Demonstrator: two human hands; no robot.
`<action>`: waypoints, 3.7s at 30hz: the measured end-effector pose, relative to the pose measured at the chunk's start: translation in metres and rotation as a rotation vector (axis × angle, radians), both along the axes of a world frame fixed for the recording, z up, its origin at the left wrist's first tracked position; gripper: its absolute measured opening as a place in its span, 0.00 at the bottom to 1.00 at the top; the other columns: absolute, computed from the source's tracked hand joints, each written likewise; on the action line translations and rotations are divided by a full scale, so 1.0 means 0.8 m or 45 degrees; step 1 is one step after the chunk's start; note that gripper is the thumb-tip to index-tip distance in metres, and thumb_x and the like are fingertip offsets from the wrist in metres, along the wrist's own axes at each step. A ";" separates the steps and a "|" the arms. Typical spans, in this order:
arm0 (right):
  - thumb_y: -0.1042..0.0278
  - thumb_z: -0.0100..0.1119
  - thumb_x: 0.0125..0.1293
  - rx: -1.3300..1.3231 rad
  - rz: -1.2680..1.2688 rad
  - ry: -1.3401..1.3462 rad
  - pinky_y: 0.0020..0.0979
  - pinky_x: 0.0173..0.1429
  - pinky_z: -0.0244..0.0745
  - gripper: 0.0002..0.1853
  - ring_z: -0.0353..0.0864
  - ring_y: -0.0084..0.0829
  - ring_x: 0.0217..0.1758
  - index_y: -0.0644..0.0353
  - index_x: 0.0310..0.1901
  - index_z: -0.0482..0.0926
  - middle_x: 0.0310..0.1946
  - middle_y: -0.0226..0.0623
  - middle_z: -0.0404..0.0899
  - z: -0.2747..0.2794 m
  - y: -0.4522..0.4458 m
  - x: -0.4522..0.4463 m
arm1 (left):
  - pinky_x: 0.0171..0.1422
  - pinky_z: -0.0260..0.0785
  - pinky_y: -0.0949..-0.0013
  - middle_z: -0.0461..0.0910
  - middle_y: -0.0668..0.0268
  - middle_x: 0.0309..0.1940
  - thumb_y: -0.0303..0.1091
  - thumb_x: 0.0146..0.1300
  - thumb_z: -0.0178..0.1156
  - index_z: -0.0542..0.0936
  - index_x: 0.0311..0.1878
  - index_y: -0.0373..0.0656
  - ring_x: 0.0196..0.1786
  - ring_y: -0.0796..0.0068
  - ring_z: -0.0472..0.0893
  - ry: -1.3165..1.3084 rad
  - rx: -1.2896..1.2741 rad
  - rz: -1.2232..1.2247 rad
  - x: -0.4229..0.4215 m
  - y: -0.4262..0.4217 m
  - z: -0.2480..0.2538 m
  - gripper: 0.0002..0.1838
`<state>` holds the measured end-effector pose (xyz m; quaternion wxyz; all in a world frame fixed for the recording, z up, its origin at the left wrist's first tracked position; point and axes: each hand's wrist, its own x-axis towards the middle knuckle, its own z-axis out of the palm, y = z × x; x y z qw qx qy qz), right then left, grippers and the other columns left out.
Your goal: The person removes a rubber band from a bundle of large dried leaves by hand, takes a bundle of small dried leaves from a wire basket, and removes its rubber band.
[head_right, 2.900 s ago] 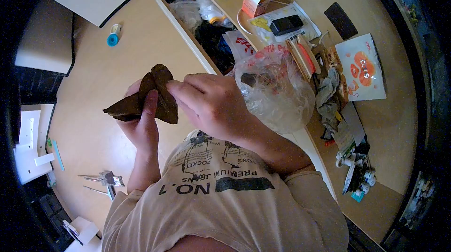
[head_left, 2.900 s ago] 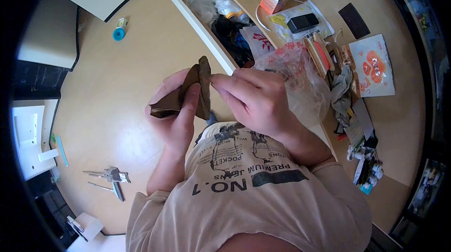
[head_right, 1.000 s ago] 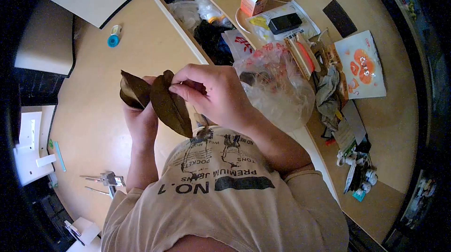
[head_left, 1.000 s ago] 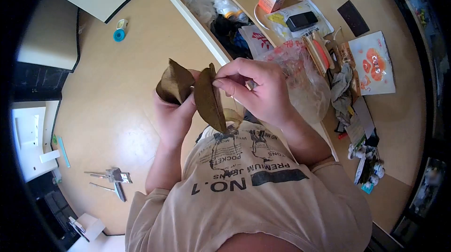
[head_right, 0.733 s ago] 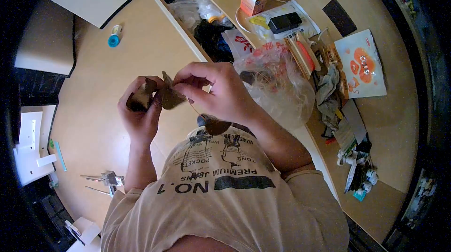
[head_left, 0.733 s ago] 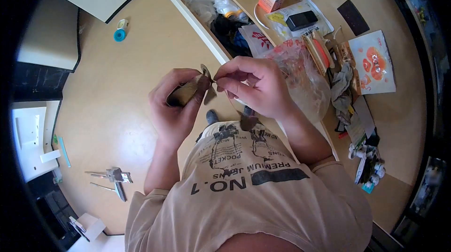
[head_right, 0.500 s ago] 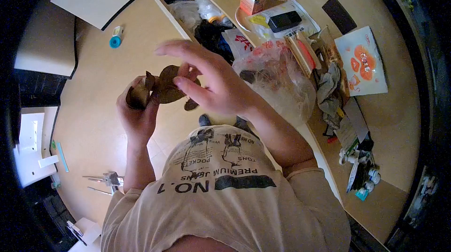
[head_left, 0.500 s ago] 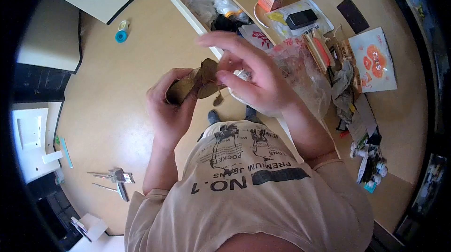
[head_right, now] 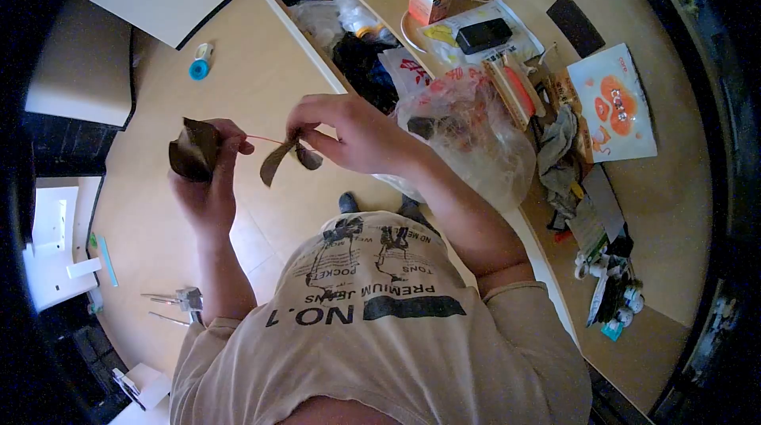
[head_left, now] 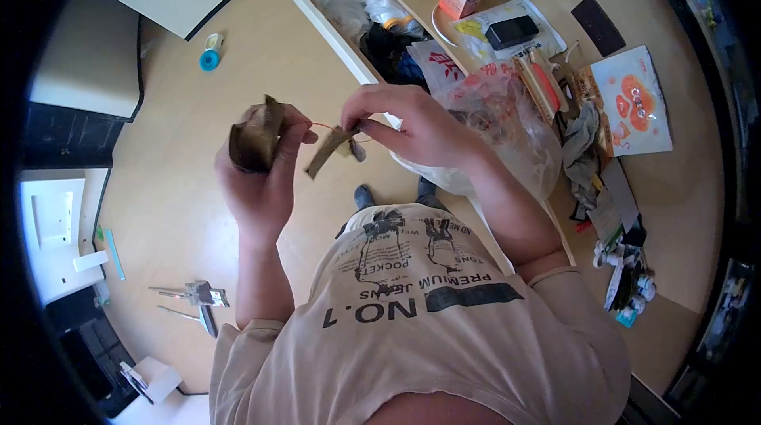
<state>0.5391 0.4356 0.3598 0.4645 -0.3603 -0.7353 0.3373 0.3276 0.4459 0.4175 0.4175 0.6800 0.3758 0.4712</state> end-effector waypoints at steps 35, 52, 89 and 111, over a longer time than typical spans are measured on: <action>0.75 0.63 0.67 -0.241 -0.098 0.599 0.22 0.42 0.80 0.06 0.83 0.24 0.41 0.67 0.41 0.84 0.42 0.37 0.79 0.027 -0.014 -0.040 | 0.29 0.64 0.80 0.81 0.65 0.43 0.31 0.73 0.54 0.74 0.56 0.38 0.42 0.79 0.79 -0.752 -1.084 -0.068 0.002 -0.001 -0.061 0.12; 0.80 0.64 0.62 0.074 -0.366 0.160 0.25 0.36 0.76 0.07 0.80 0.26 0.34 0.66 0.41 0.85 0.35 0.38 0.77 0.041 -0.017 -0.030 | 0.54 0.74 0.71 0.81 0.63 0.46 0.26 0.64 0.66 0.75 0.53 0.35 0.48 0.75 0.81 -0.709 -0.883 -0.018 0.012 -0.007 -0.044 0.16; 0.76 0.66 0.53 0.279 -0.542 -0.131 0.35 0.27 0.72 0.05 0.78 0.38 0.24 0.59 0.30 0.78 0.26 0.35 0.75 0.049 -0.038 -0.050 | 0.45 0.72 0.76 0.84 0.62 0.36 0.16 0.57 0.65 0.85 0.45 0.35 0.38 0.77 0.81 -0.125 0.038 0.120 0.009 -0.018 -0.040 0.12; 0.80 0.66 0.58 0.075 -0.368 0.167 0.27 0.38 0.74 0.13 0.80 0.27 0.40 0.65 0.45 0.82 0.39 0.36 0.80 0.058 -0.037 -0.030 | 0.40 0.70 0.76 0.82 0.63 0.36 0.15 0.54 0.67 0.82 0.36 0.34 0.38 0.78 0.79 0.041 0.154 -0.129 -0.002 -0.002 -0.022 0.07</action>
